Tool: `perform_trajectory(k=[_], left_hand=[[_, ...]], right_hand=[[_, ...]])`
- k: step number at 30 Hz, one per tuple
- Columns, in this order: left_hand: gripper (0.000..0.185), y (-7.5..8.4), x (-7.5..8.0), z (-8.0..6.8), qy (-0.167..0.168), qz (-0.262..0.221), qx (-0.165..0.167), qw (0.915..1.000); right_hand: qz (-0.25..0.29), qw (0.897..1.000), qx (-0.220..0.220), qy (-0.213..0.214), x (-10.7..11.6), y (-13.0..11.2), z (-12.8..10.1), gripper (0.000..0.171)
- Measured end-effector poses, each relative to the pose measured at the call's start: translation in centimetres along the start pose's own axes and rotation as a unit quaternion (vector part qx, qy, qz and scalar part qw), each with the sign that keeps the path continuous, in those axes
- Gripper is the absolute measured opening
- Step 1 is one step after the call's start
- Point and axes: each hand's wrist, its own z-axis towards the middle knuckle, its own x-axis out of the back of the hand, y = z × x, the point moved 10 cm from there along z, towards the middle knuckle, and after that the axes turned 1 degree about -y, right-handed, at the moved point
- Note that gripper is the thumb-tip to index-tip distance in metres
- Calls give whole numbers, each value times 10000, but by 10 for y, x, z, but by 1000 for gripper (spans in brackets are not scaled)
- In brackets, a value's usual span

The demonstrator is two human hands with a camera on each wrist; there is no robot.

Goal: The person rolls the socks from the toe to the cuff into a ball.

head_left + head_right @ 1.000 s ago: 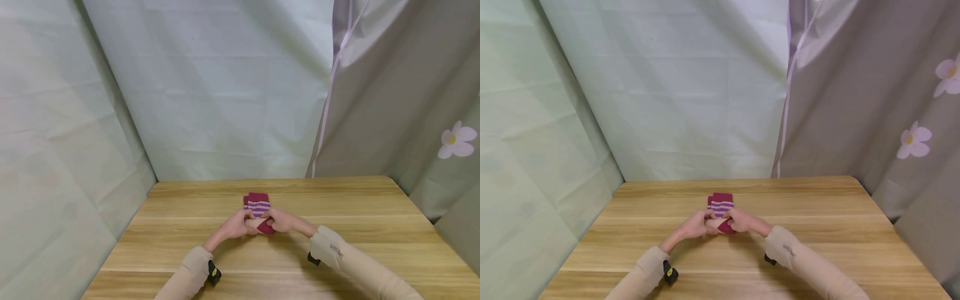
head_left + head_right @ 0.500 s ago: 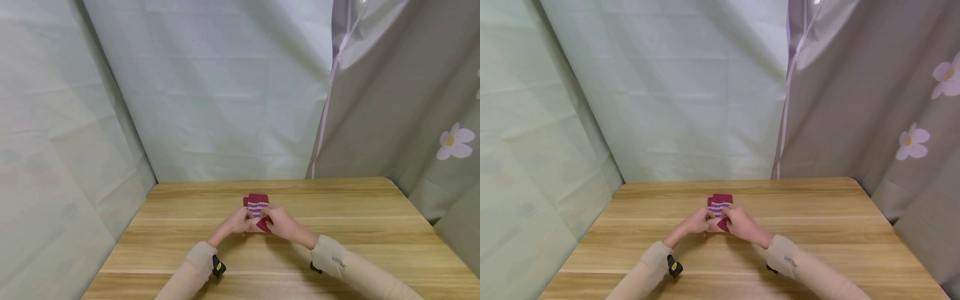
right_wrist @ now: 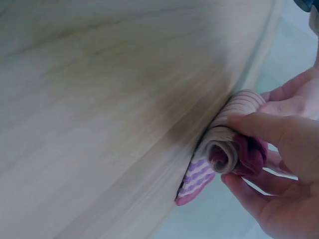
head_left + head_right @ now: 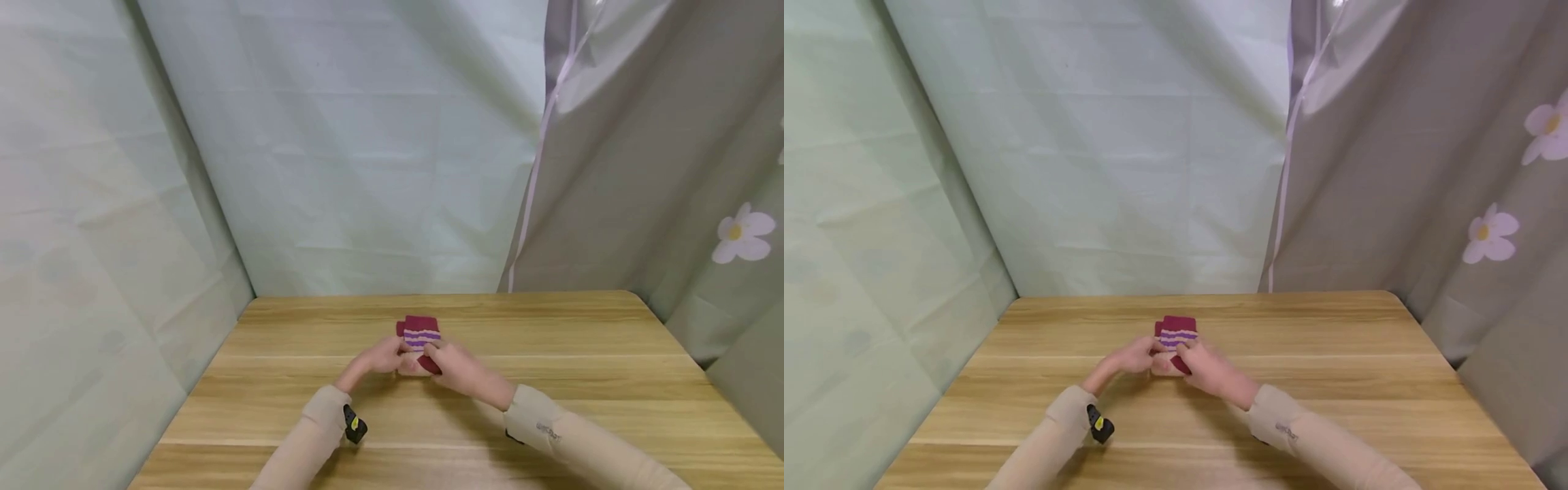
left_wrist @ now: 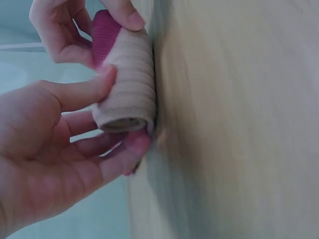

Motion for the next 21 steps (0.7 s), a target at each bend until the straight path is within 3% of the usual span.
perform_trajectory(k=[4, 9, 13, 15, 21], left_hand=[[31, -7, 4, -1, 193, -80, 138, 9997], [31, -11, 9, -1, 533, -305, 209, 9979], [30, -9, 13, -1, 780, -421, 209, 9958], [28, -6, 15, -1, 935, -389, 131, 9948], [8, 6, 19, -1, 1430, -129, -578, 9880]], right_hand=[[-51, 10000, -33, 53, -1, 2, 0, 30], [523, 9984, -80, 191, 0, 10, 1, 25], [829, 9964, -164, 34, -2, 18, 3, 21], [977, 9949, -220, -90, -4, 20, 4, 19], [1230, 9918, -291, -191, -4, 22, 7, 9]])
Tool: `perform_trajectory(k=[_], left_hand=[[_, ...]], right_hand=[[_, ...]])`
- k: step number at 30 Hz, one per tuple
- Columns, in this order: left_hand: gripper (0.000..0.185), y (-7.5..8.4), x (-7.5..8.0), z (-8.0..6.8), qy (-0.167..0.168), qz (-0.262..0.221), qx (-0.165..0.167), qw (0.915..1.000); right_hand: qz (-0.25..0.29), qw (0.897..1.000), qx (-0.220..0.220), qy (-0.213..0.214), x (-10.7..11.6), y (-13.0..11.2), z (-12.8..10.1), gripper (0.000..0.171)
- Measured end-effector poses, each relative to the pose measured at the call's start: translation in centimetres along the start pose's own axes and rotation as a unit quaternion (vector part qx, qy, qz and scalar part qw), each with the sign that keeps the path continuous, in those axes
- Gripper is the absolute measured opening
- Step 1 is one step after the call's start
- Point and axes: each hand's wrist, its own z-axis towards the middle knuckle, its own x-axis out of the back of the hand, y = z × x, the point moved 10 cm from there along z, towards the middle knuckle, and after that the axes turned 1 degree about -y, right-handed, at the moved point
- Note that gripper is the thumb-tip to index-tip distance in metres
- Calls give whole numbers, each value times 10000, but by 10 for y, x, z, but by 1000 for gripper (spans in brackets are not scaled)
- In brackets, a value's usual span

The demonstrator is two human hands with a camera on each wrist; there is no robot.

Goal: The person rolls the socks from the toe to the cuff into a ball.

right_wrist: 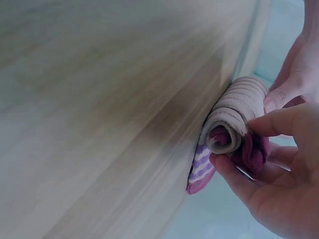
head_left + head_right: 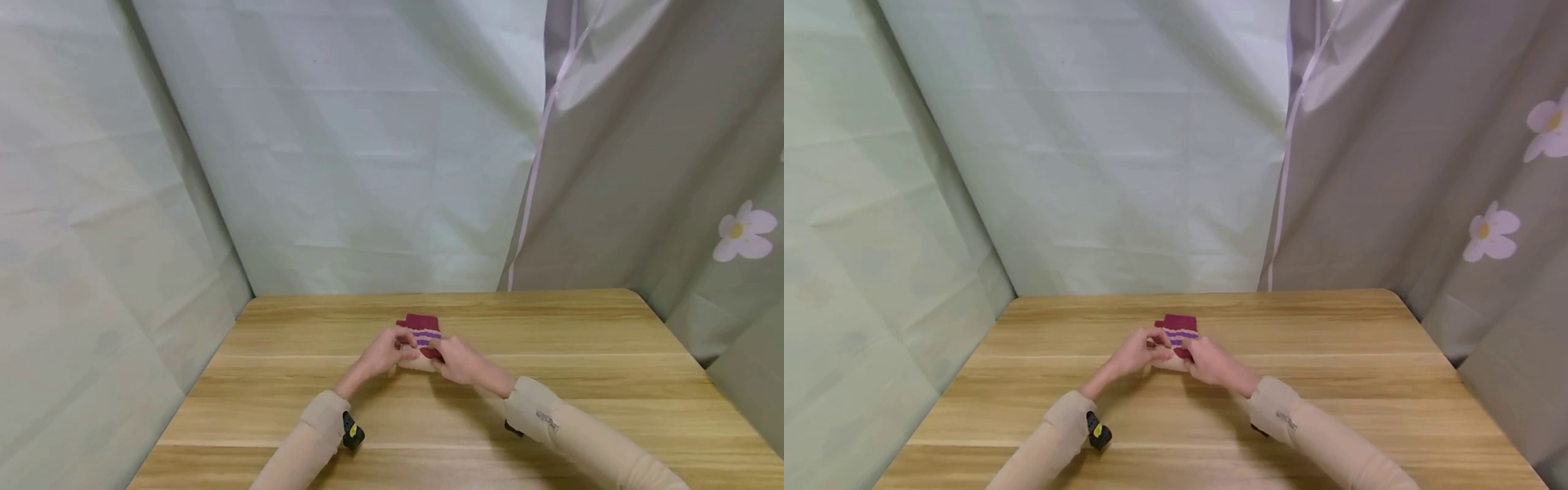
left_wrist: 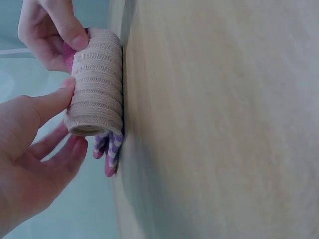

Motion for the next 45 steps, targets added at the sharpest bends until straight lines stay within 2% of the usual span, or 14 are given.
perform_trajectory(k=[3, 6, 10, 16, 19, 22, 26, 30, 33, 37, 42, 45], left_hand=[[5, 6, 3, 1, 123, 273, -155, 9994], [8, 7, 3, 2, 101, 495, -47, 9987], [15, 8, 0, 3, -132, 791, 35, 9968], [39, 14, -8, 3, -431, 1505, -158, 9875], [39, 17, -11, 5, -439, 1749, -236, 9833], [31, 19, -13, 9, -444, 1864, -293, 9810], [17, 21, -14, 14, -480, 1873, -377, 9804], [16, 20, -15, 17, -534, 1887, -349, 9800], [13, 17, -16, 19, -577, 1870, -259, 9803], [19, 11, -15, 20, -562, 1666, -139, 9843], [26, 6, -14, 21, -568, 1329, -99, 9894], [26, 5, -15, 21, -632, 1228, -116, 9904]], right_hand=[[4, 10000, 52, 75, 1, -1, 2, 7], [-33, 9999, 115, 103, 2, -2, 3, 11], [-49, 9998, 170, 59, 1, 0, 5, 17], [219, 9997, -82, -61, -2, 11, 9, 19], [203, 9998, 8, 22, -2, 12, 9, 20], [20, 9997, 141, 205, -1, 10, 8, 21], [-374, 9970, 83, 676, 4, 10, 5, 18], [-523, 9902, 82, 1289, 13, 9, 2, 23], [-603, 9864, 222, 1513, 16, 4, 1, 24], [-670, 9886, 221, 1331, 14, 3, 2, 18], [-685, 9934, 141, 910, 6, 3, 4, 32], [-594, 9951, -51, 790, 4, 7, 5, 37]])
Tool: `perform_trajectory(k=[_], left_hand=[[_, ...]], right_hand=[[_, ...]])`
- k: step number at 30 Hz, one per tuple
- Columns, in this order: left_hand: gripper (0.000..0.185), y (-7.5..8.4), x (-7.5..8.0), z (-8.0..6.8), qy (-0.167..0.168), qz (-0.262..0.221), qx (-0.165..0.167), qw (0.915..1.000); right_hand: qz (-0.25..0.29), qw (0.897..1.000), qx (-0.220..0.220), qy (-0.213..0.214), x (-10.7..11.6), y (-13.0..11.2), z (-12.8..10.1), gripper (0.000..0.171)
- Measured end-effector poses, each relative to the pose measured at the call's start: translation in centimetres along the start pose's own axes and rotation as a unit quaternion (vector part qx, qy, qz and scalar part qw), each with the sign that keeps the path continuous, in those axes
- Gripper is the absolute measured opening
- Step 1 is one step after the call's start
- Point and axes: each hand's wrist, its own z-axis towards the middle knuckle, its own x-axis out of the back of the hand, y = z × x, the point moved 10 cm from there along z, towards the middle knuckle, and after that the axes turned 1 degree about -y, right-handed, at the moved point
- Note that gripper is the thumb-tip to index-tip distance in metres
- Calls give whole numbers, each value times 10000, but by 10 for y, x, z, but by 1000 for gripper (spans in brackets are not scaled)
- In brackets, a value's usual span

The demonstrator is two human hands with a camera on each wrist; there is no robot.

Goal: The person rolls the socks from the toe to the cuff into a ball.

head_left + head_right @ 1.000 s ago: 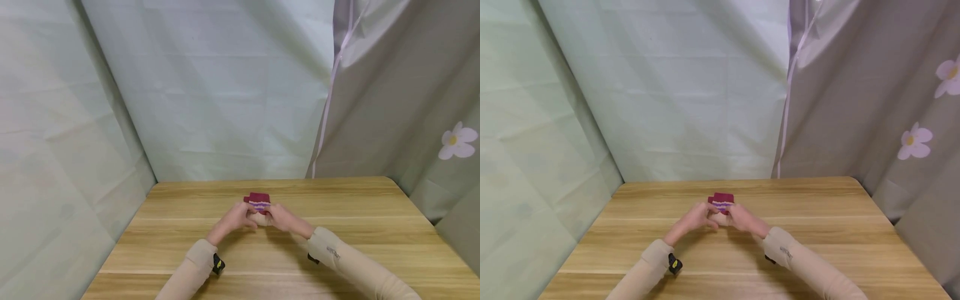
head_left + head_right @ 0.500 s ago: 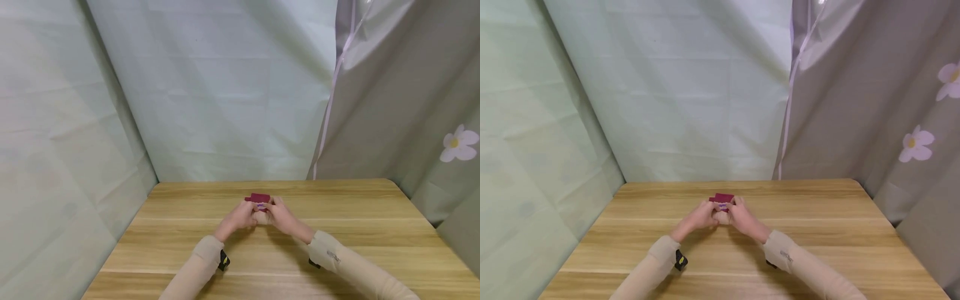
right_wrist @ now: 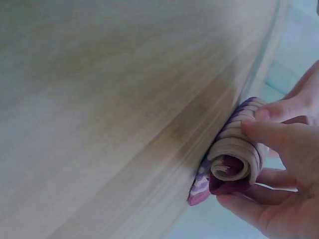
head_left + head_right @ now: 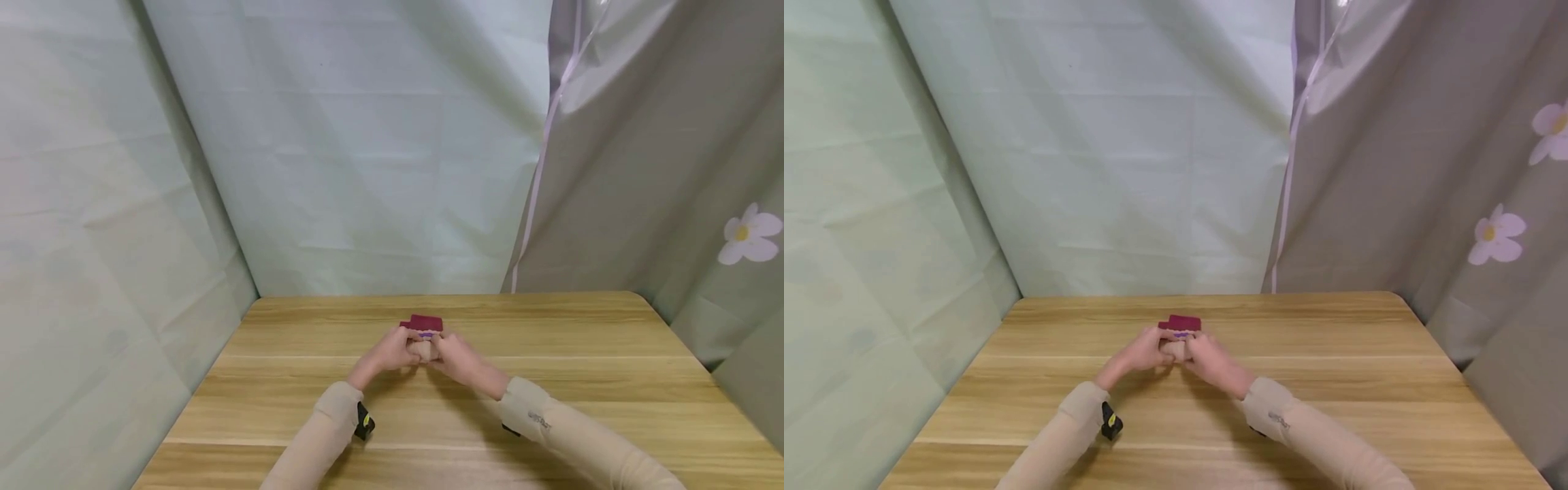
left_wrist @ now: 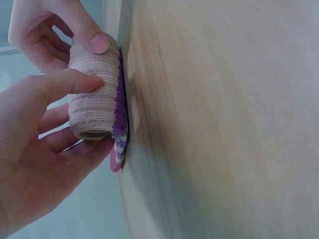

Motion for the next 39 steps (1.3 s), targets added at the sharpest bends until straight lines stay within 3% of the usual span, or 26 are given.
perform_trajectory(k=[6, 9, 14, 20, 26, 33, 39], left_hand=[[32, -4, -4, -1, -80, 97, 128, 9998], [32, -5, -4, -2, -61, 165, 207, 9996], [36, -4, -3, -2, -86, 227, 220, 9995], [43, -2, -3, -4, -135, 301, 229, 9992], [39, -6, -7, -7, -236, -191, 307, 9991], [35, -4, -5, -9, -44, -207, 94, 9997], [39, -5, 2, -11, 370, -437, 329, 9978]], right_hand=[[-34, 10000, -40, -3, -3, 2, 2, 32], [202, 9998, -64, -5, -2, 4, 3, 32], [556, 9979, -293, -159, -2, 7, 3, 40], [601, 9966, -374, -418, -4, 9, 3, 37], [435, 9977, -129, -494, -4, 8, 4, 35], [99, 9981, 71, -598, -8, 7, 8, 26], [144, 9985, 32, -534, -7, 8, 8, 25]])
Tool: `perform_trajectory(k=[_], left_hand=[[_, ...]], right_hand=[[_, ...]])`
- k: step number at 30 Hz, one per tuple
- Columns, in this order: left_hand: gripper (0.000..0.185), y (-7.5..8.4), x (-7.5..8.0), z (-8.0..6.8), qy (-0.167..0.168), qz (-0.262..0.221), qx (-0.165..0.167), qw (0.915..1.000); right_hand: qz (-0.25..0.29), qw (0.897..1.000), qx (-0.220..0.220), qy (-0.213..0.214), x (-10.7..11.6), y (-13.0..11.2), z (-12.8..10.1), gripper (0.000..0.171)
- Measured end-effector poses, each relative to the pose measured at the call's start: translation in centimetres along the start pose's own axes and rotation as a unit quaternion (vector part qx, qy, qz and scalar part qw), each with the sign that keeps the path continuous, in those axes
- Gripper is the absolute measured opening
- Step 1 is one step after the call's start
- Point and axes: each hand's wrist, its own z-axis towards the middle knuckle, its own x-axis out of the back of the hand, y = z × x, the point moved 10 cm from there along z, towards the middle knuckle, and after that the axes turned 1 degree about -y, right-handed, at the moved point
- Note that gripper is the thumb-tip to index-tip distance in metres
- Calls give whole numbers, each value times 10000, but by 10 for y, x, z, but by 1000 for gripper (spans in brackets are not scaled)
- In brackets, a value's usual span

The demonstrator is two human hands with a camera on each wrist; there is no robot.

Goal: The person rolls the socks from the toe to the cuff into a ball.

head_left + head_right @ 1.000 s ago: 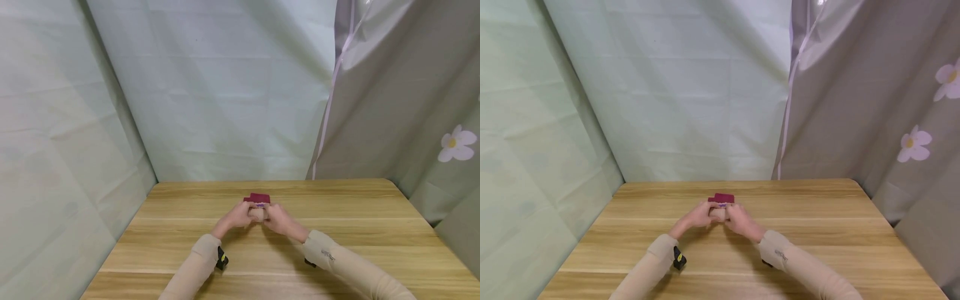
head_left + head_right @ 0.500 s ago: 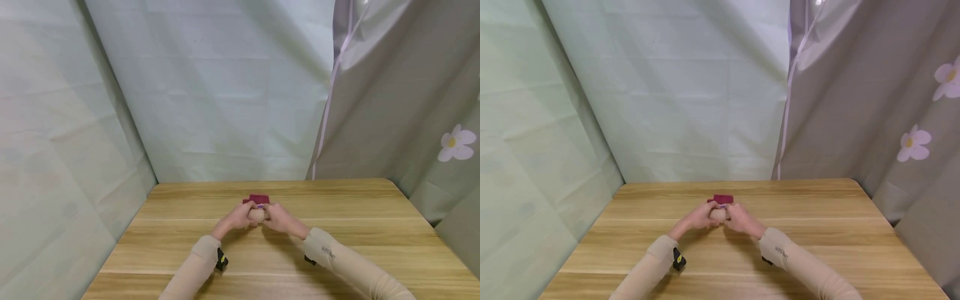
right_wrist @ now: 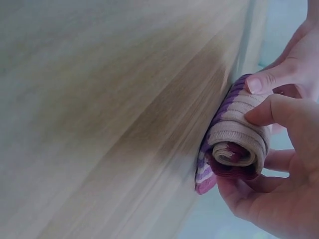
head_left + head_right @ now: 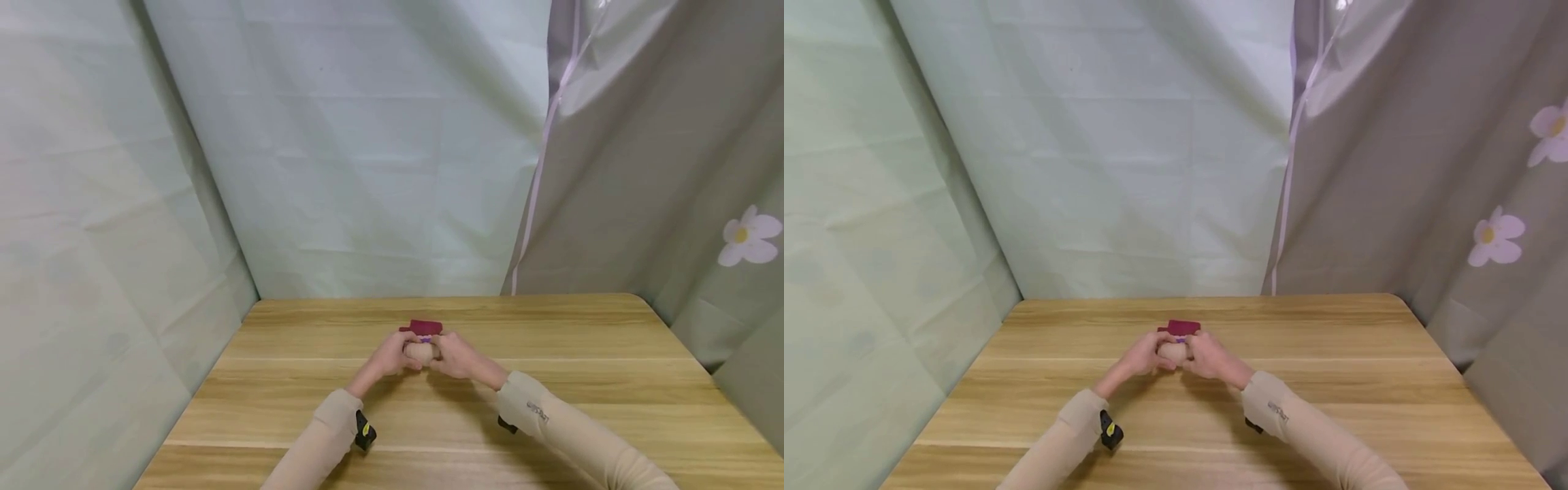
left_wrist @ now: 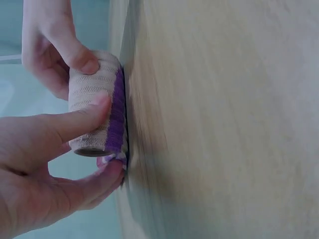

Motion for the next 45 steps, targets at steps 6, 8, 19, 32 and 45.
perform_trajectory(k=[6, 8, 19, 32, 45], left_hand=[[43, -2, 2, -2, 138, -93, 79, 9998], [44, -5, 0, -2, 94, -233, 87, 9996], [58, -24, -8, -4, -113, -1344, 587, 9891], [27, -48, 1, -13, 1428, -3005, 1946, 9227], [27, -48, 7, -24, 1921, -1865, 2692, 9251]], right_hand=[[28, 10000, 88, -13, 1, -1, -2, 27], [60, 9999, 129, -32, 1, -2, -2, 28], [542, 9985, 104, -54, 3, 0, -7, 28], [386, 9991, 144, -124, 1, -1, -13, 39], [84, 9994, 333, -71, -2, -11, -14, 44]])
